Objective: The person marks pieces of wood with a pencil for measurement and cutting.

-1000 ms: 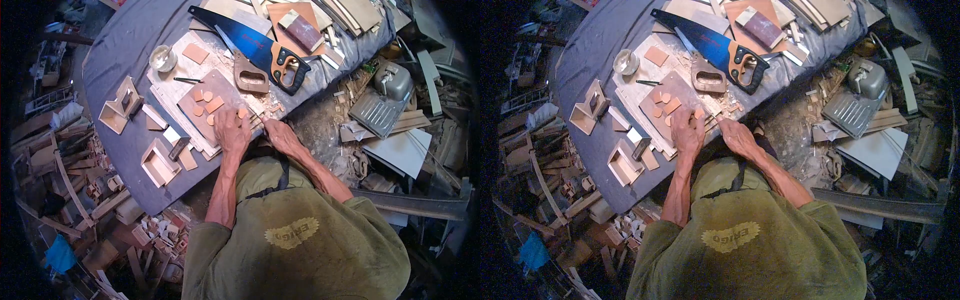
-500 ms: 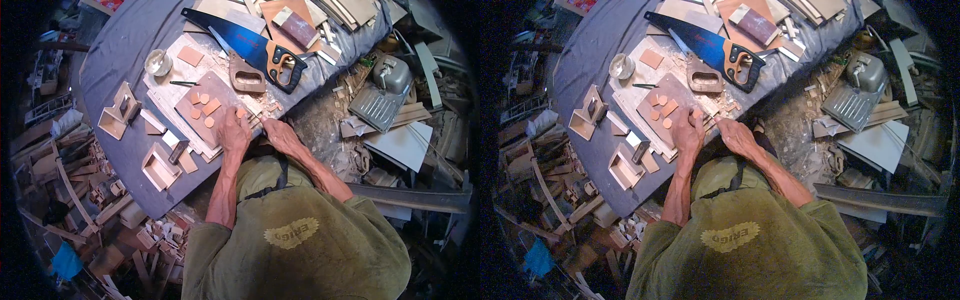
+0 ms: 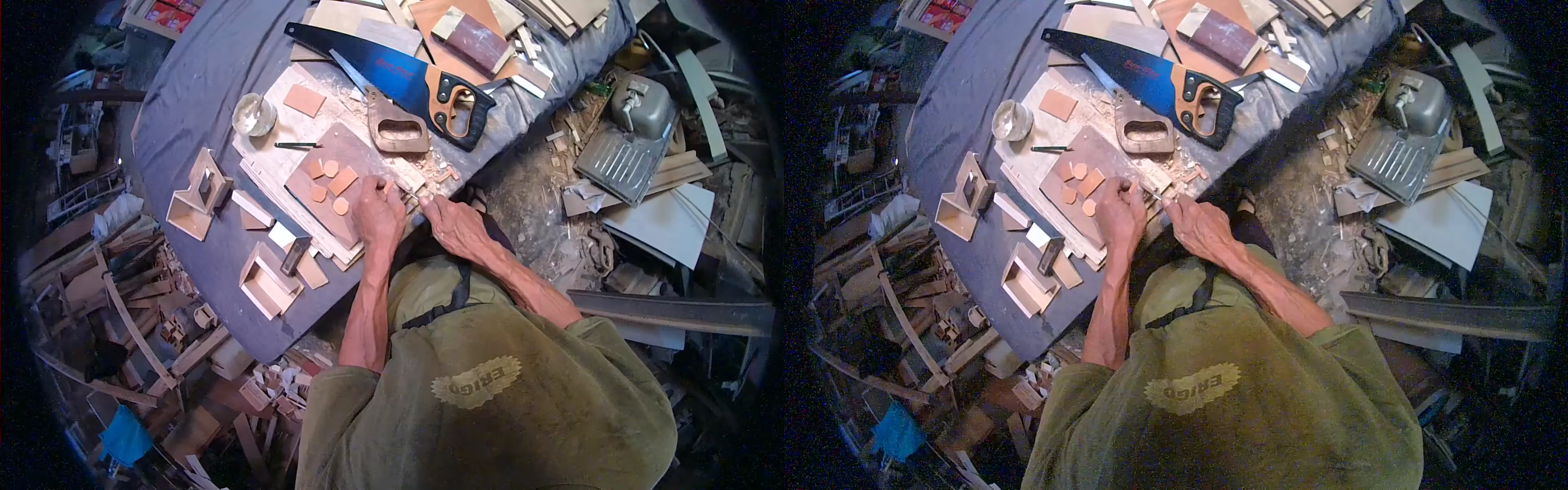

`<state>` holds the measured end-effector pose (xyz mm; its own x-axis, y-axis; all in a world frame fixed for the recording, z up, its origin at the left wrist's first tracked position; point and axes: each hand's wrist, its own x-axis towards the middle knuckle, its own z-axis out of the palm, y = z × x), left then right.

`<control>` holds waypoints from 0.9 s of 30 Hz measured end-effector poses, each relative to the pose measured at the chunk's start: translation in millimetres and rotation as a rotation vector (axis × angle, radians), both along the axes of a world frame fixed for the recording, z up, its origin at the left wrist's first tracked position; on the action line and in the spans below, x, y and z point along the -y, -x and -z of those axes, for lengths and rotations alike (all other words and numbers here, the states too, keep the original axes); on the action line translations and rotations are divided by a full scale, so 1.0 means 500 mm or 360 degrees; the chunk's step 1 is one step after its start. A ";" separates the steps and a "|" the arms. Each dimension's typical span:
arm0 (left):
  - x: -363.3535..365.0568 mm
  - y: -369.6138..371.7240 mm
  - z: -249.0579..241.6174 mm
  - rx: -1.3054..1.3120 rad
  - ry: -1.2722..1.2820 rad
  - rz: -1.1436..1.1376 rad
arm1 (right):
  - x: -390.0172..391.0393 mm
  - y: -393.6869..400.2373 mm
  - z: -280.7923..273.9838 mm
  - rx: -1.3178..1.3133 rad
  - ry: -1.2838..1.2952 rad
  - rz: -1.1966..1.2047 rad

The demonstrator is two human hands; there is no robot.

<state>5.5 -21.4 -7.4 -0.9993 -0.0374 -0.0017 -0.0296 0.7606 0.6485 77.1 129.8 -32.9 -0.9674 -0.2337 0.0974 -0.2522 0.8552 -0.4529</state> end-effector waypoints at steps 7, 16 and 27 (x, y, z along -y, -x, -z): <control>-0.008 0.005 -0.013 0.0143 0.0012 -0.0089 | 0.000 0.006 -0.006 0.0231 0.0247 0.0102; -0.018 0.013 -0.014 0.0179 0.0189 -0.0048 | 0.011 0.024 -0.042 0.0471 0.0490 0.0283; 0.004 -0.005 -0.038 -0.0008 0.0020 0.0222 | -0.009 0.041 0.011 0.0569 0.0760 0.0025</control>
<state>7.8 -23.6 11.7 -0.9948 0.1021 0.0026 0.0802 0.7651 0.6389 56.4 134.5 -38.7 -0.9625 -0.2296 -0.1444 -0.0020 0.5384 -0.8427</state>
